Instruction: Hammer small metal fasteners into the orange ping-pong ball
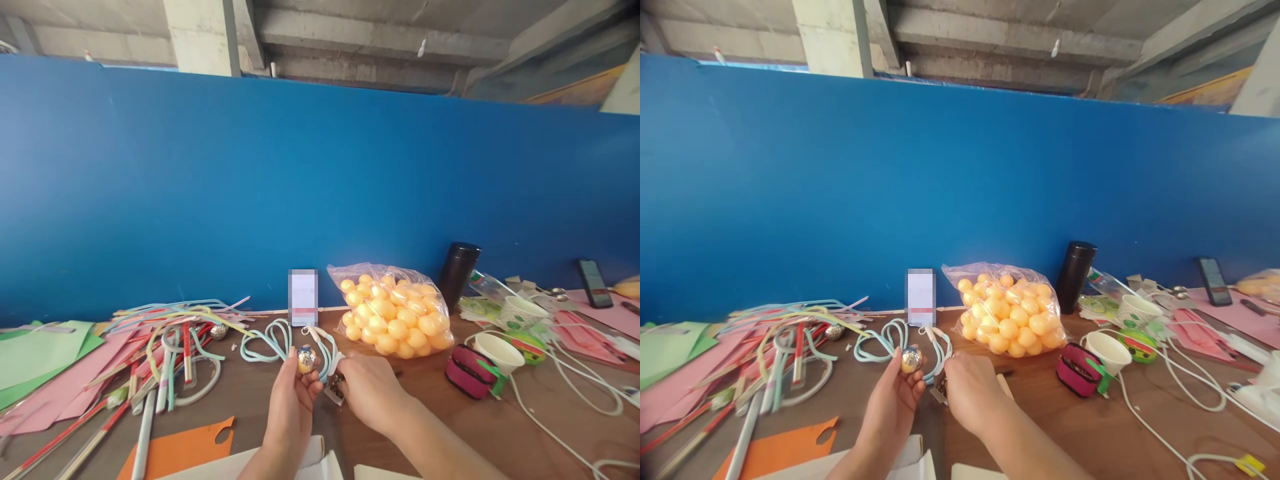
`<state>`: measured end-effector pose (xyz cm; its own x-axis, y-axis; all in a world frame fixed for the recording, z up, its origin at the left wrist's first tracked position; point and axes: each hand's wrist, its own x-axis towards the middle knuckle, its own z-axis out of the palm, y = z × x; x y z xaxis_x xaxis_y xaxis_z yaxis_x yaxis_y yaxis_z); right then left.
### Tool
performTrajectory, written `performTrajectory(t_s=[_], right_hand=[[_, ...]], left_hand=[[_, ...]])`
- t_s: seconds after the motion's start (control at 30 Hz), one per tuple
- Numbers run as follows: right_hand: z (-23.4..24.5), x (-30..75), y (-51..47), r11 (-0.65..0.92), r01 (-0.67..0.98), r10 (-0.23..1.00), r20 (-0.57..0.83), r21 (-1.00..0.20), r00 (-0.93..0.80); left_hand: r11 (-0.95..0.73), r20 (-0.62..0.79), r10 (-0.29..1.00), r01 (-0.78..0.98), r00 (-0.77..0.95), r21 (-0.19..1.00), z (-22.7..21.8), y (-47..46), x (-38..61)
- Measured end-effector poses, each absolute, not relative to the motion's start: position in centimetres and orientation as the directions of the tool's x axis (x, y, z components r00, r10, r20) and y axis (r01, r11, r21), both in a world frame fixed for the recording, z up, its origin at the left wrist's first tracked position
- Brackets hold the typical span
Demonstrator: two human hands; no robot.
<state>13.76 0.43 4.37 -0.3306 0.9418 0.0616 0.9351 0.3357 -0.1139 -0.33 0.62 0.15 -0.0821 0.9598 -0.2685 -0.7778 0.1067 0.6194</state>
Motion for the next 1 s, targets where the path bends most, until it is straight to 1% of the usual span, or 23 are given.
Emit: performTrajectory(t_s=[0.3, 0.47, 0.57, 0.7, 0.83, 0.9, 1.0], right_hand=[[3.7, 13.6, 0.4, 0.321, 0.928, 0.947, 0.045, -0.191, -0.319], [2.9, 13.3, 0.9, 0.294, 0.922, 0.955, 0.048, -0.254, -0.291], [2.8, 13.5, 0.9, 0.269, 0.911, 0.963, 0.055, -0.312, -0.265], [3.3, 14.0, 1.0, 0.229, 0.873, 0.973, 0.070, -0.432, -0.220], [4.1, 14.4, 1.0, 0.214, 0.788, 0.977, 0.131, -0.577, -0.170], [4.4, 14.5, 1.0, 0.208, 0.718, 0.978, 0.149, -0.664, -0.145], [4.7, 14.4, 0.9, 0.172, 0.566, 0.984, 0.116, -0.807, -0.135]], left_hand=[[0.149, -0.308, 0.950, -0.794, -0.051, 0.589, 0.1, 0.7, -0.5], [0.191, -0.300, 0.954, -0.815, 0.022, 0.547, 0.7, 0.5, -0.6], [0.216, -0.301, 0.952, -0.821, 0.057, 0.529, 0.9, 0.4, -0.7], [0.226, -0.302, 0.951, -0.825, 0.070, 0.518, 0.6, 0.6, -0.8], [0.233, -0.303, 0.950, -0.831, 0.082, 0.505, 0.3, 0.8, -0.9], [0.236, -0.301, 0.950, -0.832, 0.088, 0.502, 0.3, 0.8, -0.9], [0.225, -0.297, 0.952, -0.834, 0.078, 0.503, 0.3, 0.8, -0.8]])
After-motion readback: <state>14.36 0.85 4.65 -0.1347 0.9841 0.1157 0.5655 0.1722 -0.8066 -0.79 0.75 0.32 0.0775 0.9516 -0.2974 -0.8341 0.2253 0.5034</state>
